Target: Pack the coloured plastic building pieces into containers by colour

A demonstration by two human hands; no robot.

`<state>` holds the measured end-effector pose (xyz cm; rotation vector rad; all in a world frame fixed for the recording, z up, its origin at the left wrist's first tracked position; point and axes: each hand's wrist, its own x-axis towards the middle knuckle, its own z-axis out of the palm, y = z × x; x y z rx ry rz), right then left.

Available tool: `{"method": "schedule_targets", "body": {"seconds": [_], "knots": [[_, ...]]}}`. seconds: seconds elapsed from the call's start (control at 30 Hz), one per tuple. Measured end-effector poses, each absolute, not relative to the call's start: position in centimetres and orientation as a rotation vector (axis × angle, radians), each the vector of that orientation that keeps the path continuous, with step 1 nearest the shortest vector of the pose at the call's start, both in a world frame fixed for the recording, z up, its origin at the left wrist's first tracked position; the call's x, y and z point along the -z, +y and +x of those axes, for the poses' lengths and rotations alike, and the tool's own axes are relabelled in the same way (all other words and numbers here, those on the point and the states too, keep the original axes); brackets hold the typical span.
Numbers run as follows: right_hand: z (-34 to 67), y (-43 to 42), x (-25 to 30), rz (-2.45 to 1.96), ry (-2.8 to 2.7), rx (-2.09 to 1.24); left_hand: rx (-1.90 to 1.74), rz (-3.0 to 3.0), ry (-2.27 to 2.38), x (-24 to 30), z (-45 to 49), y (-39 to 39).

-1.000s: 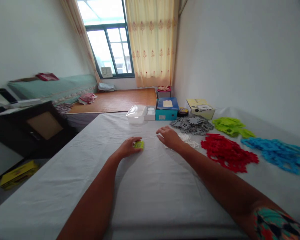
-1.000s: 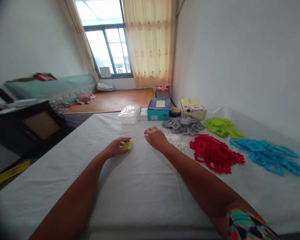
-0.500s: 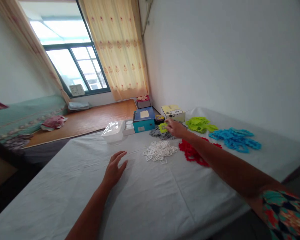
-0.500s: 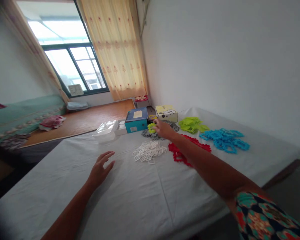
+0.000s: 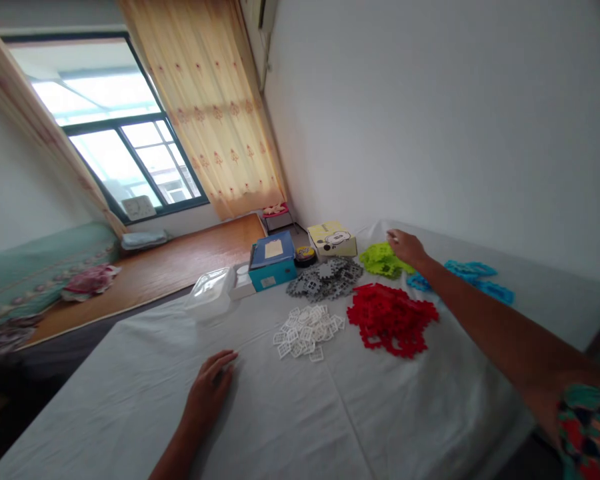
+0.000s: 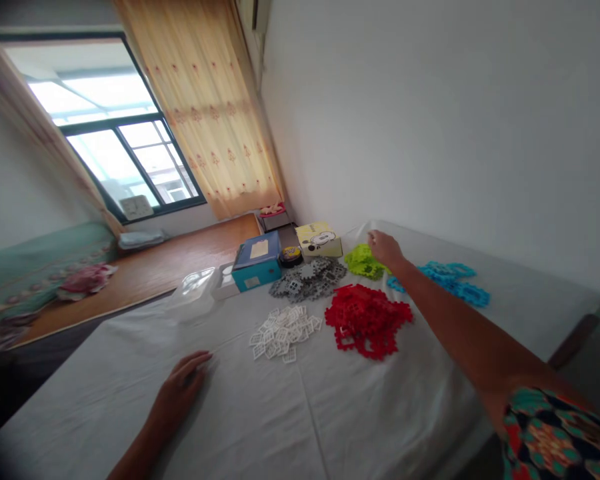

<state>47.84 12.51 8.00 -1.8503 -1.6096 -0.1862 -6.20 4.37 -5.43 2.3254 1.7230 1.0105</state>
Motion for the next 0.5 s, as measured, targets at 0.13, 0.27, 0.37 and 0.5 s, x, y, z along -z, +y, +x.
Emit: {"method": "schedule_targets", "body": {"seconds": [0.13, 0.27, 0.37, 0.5], "knots": [[40.3, 7.6, -6.4, -1.533, -1.987, -0.008, -0.852, 2.382, 1.735, 5.5, -6.0, 4.8], [30.7, 2.1, -2.5, -0.45, -2.645, -0.313, -0.726, 2.489, 1.786, 5.0, -4.8, 4.6], [26.8, 0.4, 0.4, -0.161, -2.7, -0.3, -0.671, 2.544, 1.812, 4.4, -4.0, 4.1], [26.5, 0.5, 3.3, -0.145, -2.639, -0.261, -0.666, 2.528, 1.816, 4.4, -4.0, 3.9]]}}
